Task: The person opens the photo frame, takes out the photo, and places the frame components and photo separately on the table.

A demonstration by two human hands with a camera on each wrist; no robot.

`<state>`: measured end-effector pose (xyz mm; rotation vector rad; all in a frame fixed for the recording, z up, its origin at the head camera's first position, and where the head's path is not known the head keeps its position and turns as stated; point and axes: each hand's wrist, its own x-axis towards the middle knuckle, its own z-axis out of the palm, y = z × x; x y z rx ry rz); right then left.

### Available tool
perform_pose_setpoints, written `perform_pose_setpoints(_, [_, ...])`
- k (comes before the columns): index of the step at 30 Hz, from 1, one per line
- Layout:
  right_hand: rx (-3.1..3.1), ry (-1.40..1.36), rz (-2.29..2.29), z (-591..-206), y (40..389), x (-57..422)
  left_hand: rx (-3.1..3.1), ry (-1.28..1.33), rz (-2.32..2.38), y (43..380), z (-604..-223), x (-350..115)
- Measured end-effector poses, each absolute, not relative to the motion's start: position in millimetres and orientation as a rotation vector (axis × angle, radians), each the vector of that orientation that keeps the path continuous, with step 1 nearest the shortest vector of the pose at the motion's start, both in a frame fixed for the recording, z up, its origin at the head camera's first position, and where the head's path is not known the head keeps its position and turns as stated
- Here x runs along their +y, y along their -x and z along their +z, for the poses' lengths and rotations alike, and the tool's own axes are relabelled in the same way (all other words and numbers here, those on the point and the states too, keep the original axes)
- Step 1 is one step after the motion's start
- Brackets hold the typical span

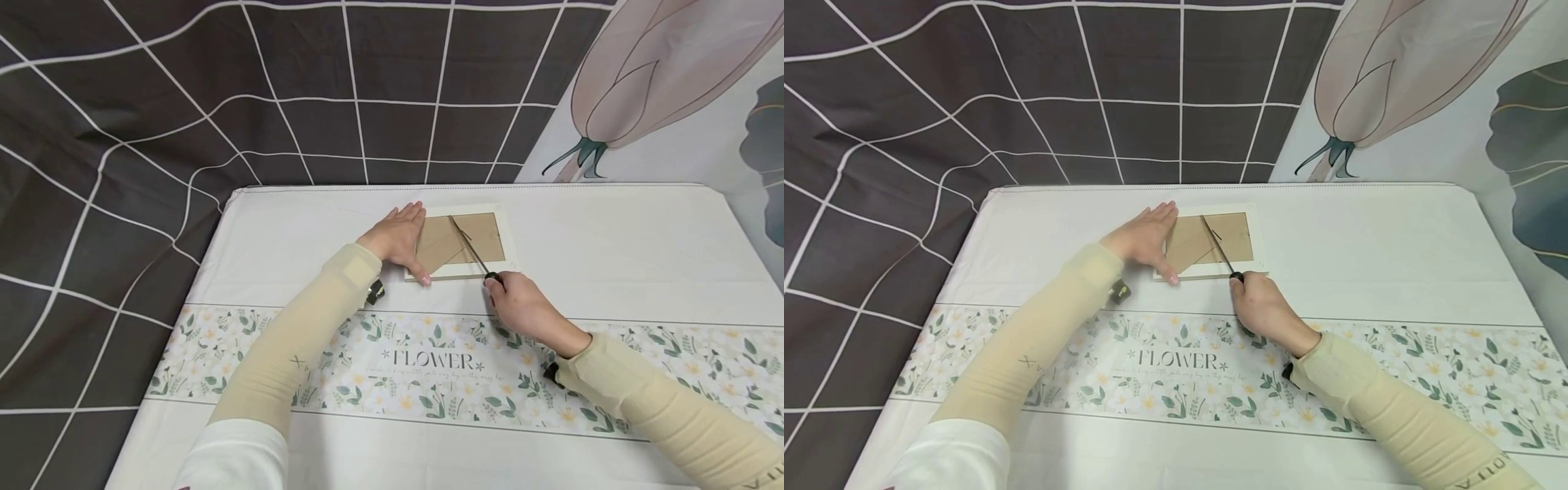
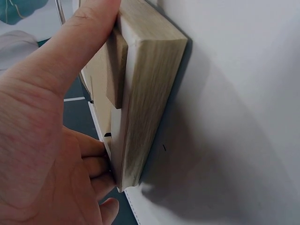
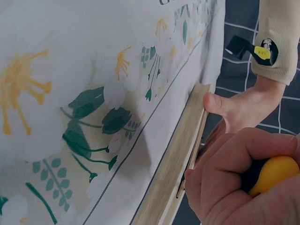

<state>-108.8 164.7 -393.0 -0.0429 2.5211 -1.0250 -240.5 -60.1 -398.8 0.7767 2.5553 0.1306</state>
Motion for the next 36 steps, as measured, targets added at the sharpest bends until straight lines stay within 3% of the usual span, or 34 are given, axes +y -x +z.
perform_pose_setpoints(36, [2.457, 0.041, -1.123, -391.1, 111.0, 163.8, 2.554, -0.809, 0.181, 241.7, -402.4, -63.5])
